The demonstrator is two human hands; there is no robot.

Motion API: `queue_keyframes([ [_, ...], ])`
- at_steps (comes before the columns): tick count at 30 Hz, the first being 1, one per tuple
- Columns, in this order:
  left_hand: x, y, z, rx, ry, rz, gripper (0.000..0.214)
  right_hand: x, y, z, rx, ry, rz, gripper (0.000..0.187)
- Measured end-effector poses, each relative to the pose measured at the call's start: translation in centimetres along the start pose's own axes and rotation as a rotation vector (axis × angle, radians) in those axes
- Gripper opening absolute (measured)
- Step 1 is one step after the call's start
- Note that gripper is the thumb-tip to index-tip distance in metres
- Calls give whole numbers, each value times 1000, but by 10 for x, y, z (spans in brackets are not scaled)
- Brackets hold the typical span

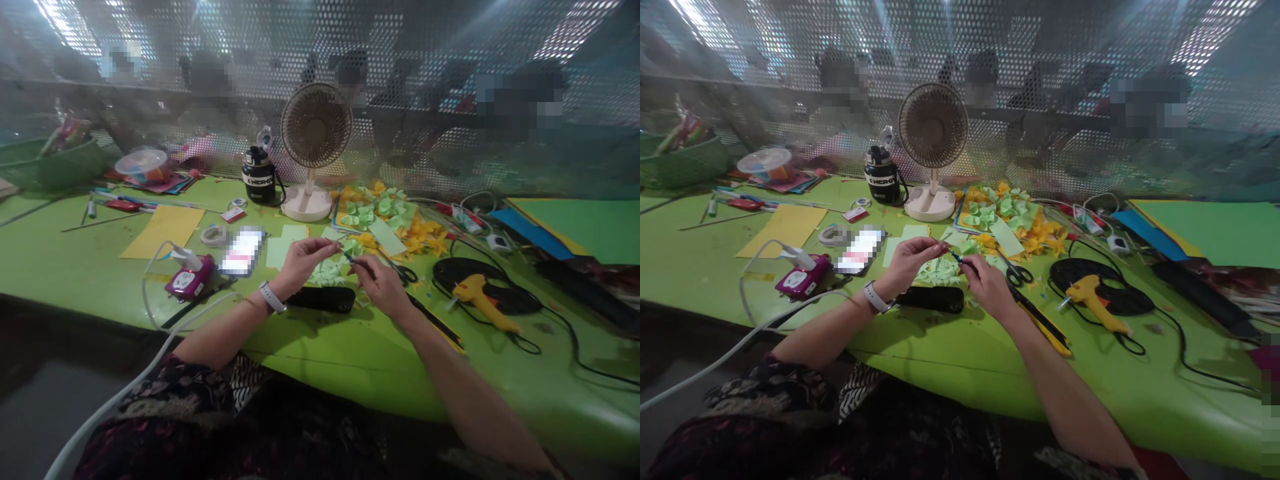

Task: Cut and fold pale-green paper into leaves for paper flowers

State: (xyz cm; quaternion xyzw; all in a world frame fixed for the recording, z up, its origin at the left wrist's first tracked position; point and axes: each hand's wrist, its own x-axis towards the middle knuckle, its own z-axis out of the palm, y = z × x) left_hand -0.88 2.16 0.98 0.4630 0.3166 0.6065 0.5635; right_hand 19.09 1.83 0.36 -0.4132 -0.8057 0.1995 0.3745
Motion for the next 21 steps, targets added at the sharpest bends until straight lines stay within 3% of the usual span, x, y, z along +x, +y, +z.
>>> queue_keyframes([
  [21, -1, 1, 1, -36, -16, -2, 29, -2, 0, 3, 61, -15, 6, 22],
])
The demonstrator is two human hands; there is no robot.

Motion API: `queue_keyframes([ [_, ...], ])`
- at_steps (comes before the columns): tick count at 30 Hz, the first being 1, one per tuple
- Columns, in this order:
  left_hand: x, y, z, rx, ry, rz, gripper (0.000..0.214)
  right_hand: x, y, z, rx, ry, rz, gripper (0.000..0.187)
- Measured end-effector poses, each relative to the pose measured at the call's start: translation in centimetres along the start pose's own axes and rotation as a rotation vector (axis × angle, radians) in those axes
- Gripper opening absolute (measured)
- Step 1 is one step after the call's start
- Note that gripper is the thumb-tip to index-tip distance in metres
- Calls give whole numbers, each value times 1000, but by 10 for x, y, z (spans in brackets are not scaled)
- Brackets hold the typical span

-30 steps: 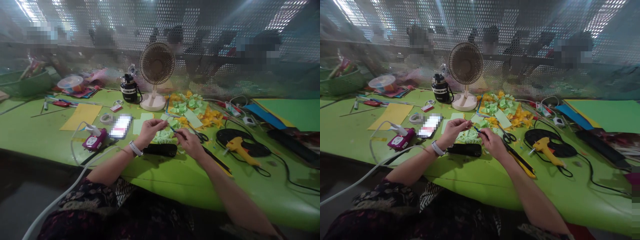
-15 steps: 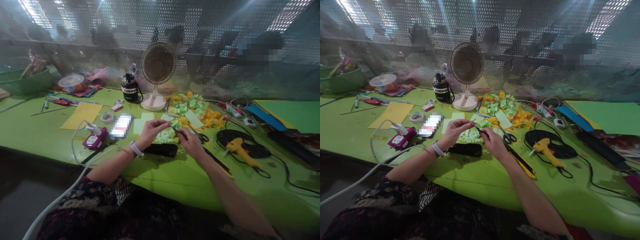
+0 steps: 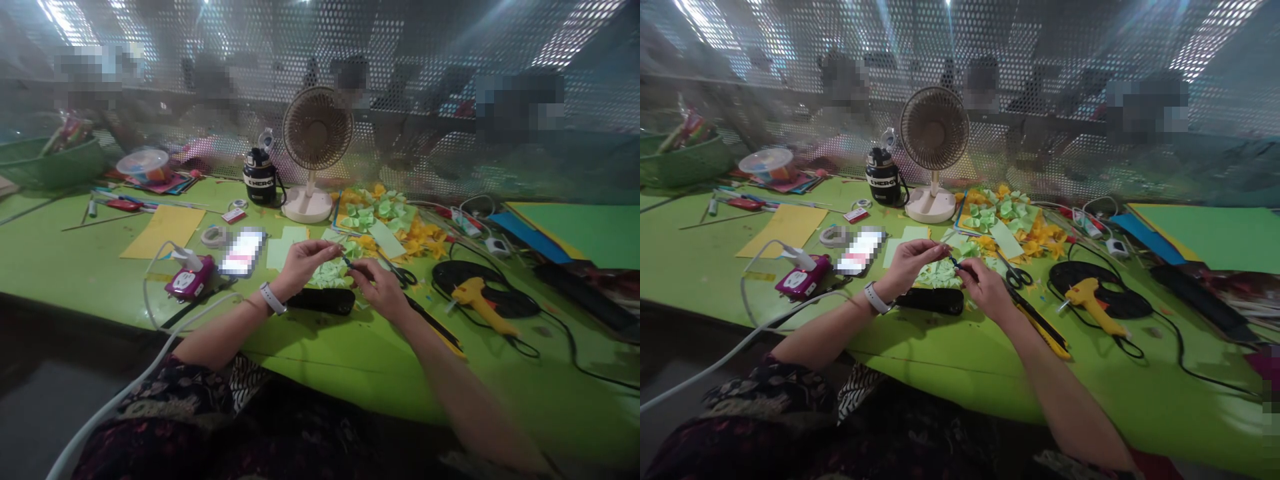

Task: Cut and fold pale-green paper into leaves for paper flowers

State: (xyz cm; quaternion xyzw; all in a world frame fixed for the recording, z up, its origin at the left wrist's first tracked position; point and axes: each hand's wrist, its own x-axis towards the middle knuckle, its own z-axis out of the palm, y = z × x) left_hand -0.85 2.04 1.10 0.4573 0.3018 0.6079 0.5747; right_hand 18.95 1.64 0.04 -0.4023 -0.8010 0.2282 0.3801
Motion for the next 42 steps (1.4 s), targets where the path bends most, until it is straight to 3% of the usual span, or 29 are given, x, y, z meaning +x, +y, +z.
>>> queue_keyframes([
  [7, 1, 6, 0, 26, 40, -127, 35, 0, 2, -2, -46, 26, -39, 23],
  [20, -1, 0, 1, 46, 35, -9, 31, 0, 4, -1, -108, 27, -72, 30],
  [35, -6, 5, 4, 80, -17, 5, 29, 1, 10, 0, -156, 96, -192, 14],
  [42, -6, 4, 4, 79, -26, 23, 29, 1, 11, 0, -206, 108, -217, 17],
])
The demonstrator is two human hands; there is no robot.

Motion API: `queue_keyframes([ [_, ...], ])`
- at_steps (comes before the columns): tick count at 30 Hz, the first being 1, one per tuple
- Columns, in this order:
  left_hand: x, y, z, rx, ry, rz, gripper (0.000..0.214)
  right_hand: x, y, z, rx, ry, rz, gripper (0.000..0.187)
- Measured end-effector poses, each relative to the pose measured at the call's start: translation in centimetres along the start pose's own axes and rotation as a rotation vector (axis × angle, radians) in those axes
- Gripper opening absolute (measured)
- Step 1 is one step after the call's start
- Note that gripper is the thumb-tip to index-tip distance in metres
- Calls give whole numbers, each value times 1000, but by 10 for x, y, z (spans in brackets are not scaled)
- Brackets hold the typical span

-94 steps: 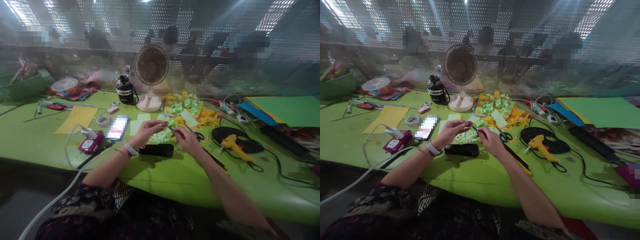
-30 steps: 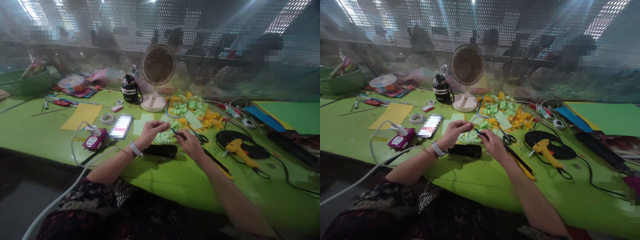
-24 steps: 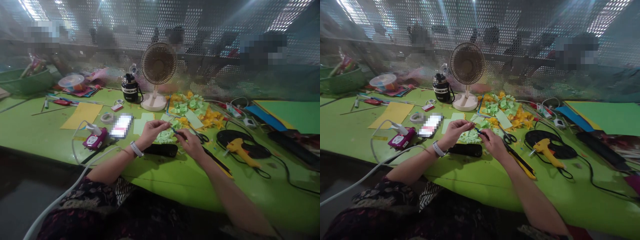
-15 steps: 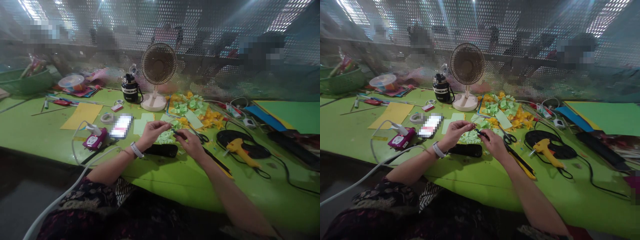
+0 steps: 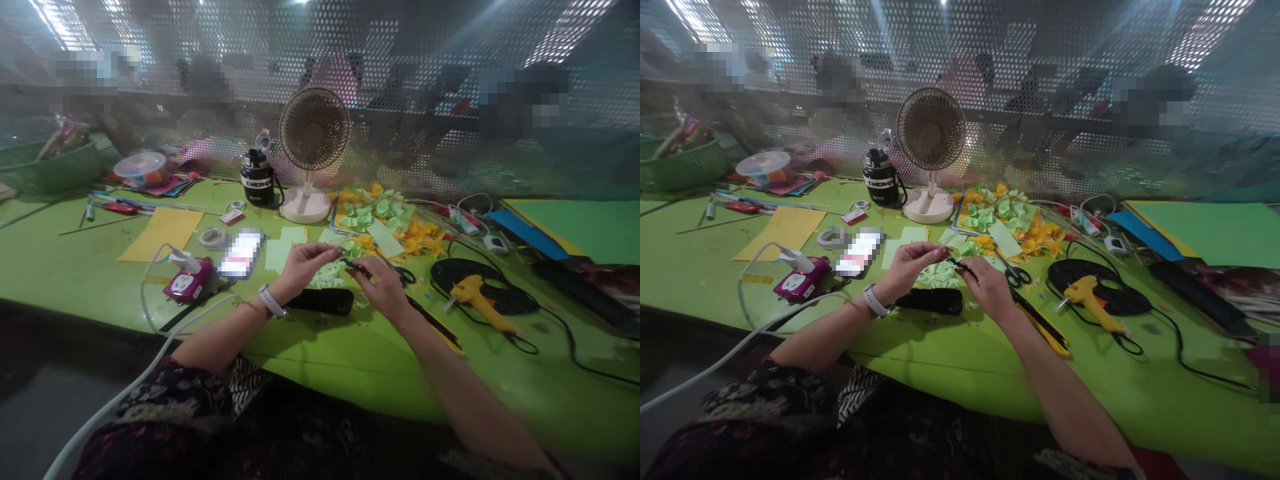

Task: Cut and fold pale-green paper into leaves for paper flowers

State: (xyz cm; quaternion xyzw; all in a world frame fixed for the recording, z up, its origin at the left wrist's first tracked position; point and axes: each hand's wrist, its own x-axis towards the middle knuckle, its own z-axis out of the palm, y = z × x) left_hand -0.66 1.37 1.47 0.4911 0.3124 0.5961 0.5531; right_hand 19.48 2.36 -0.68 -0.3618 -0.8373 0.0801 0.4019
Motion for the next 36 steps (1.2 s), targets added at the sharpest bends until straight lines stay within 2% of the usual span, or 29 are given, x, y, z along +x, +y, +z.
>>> queue_keyframes([
  [5, 0, -1, 0, -13, 12, -5, 30, 0, 0, 1, -35, 7, -23, 18],
  [12, -1, -3, 0, -33, 16, -7, 28, 0, -2, 1, -7, -35, 16, 21],
  [20, -3, 1, 2, -41, 102, 59, 23, 0, -15, 2, 38, -50, 96, 28],
  [24, -2, 0, 3, -44, 135, 52, 25, 1, -17, 0, -12, -37, 77, 26],
  [36, 0, -3, 0, -4, 70, 43, 25, 2, -9, -3, 70, -71, 102, 24],
])
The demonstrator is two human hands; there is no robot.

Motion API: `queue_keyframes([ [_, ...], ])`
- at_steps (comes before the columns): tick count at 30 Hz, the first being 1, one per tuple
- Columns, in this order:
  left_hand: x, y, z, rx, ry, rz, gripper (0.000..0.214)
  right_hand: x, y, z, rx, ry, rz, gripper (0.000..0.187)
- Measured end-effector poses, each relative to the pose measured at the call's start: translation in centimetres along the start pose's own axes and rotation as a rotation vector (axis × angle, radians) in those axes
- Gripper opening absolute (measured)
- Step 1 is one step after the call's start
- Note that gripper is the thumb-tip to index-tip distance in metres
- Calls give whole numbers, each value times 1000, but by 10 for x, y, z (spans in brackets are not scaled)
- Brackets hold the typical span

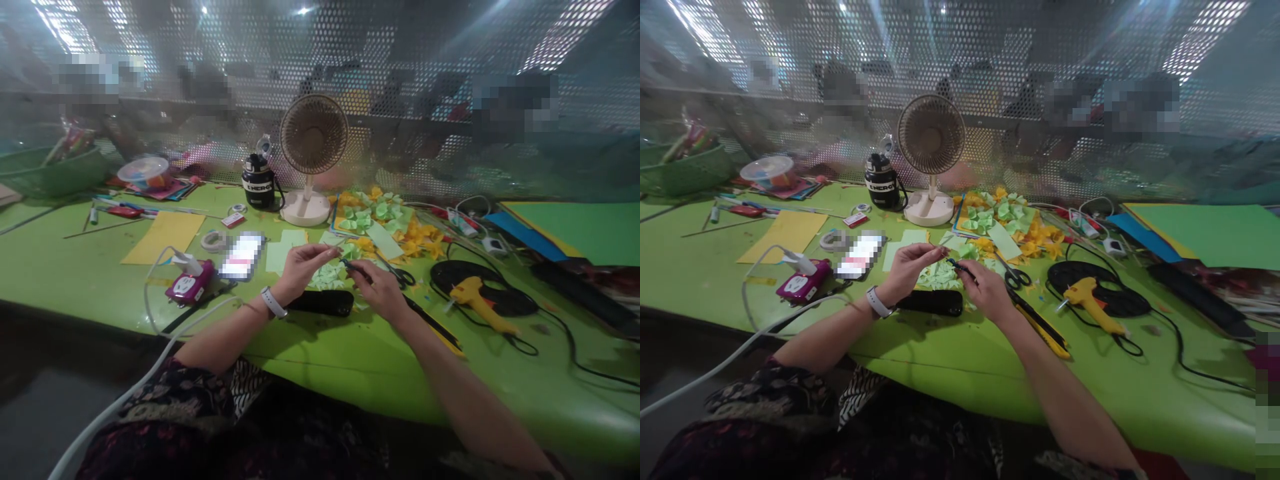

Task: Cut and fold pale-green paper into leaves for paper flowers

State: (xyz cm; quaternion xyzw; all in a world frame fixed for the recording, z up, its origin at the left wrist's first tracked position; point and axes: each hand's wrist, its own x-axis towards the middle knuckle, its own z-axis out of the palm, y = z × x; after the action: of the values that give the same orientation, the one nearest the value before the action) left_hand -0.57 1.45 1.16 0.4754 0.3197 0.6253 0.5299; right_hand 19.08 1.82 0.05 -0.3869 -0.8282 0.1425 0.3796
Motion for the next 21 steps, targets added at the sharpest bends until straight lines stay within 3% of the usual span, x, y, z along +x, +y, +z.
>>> queue_keyframes([
  [10, 5, -4, -4, -45, 51, -72, 31, 0, -5, 1, -30, 43, -45, 23],
  [21, 3, -6, -2, -47, 46, -42, 29, -2, 5, 6, -176, 108, -149, 26],
])
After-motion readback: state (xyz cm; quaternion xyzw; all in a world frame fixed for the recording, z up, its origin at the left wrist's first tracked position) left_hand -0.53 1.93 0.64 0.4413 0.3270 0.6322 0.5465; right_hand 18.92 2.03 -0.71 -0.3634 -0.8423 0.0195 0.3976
